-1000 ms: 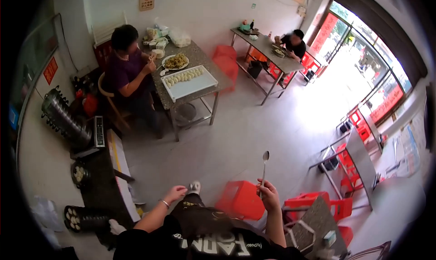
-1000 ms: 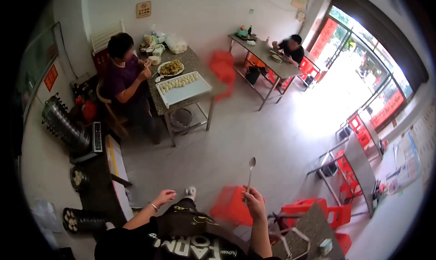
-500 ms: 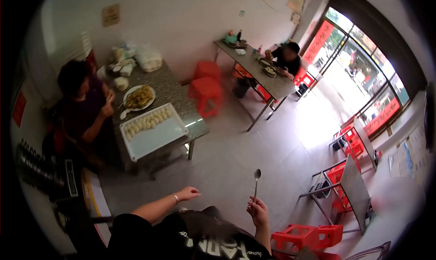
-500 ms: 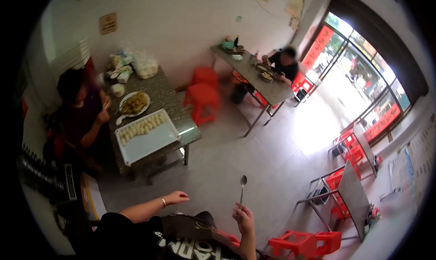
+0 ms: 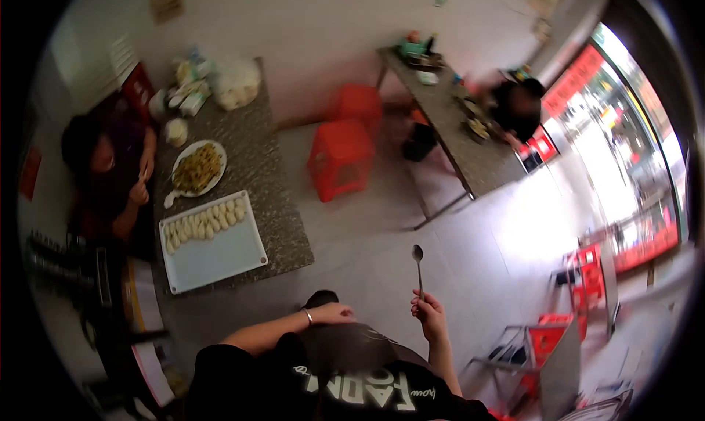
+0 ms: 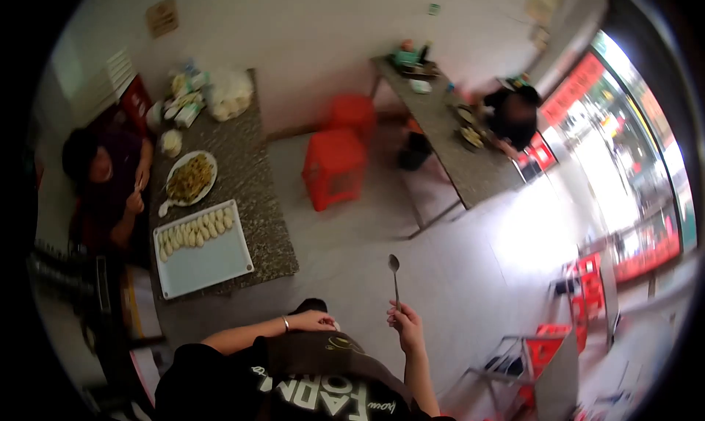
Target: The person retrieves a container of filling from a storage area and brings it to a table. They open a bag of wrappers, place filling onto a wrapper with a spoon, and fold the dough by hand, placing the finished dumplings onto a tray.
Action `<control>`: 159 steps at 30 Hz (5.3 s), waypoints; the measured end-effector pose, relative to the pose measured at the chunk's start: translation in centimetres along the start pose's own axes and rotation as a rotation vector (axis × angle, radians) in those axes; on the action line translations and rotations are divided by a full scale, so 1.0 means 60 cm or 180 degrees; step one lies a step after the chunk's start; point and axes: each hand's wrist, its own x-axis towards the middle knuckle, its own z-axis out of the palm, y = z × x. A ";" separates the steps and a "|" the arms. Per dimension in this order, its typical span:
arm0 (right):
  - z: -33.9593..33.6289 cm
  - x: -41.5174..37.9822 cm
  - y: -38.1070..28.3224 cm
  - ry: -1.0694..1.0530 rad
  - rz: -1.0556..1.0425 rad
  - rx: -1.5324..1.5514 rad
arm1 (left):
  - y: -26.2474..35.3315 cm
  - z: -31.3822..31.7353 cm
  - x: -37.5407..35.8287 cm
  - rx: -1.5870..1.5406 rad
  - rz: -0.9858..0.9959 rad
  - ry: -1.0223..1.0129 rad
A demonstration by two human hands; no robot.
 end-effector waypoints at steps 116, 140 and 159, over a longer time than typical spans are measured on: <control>0.255 1.848 0.207 0.1873 -0.0101 0.0608 | -0.181 -0.732 0.286 -0.4151 -0.2945 0.3095; 0.349 1.628 0.205 0.1501 -0.0175 -0.1442 | -0.120 -0.532 0.234 -0.4443 -0.2199 0.4405; 0.176 1.554 0.254 0.1110 0.1188 -0.2054 | -0.153 -0.465 0.217 -0.4666 -0.2317 0.3764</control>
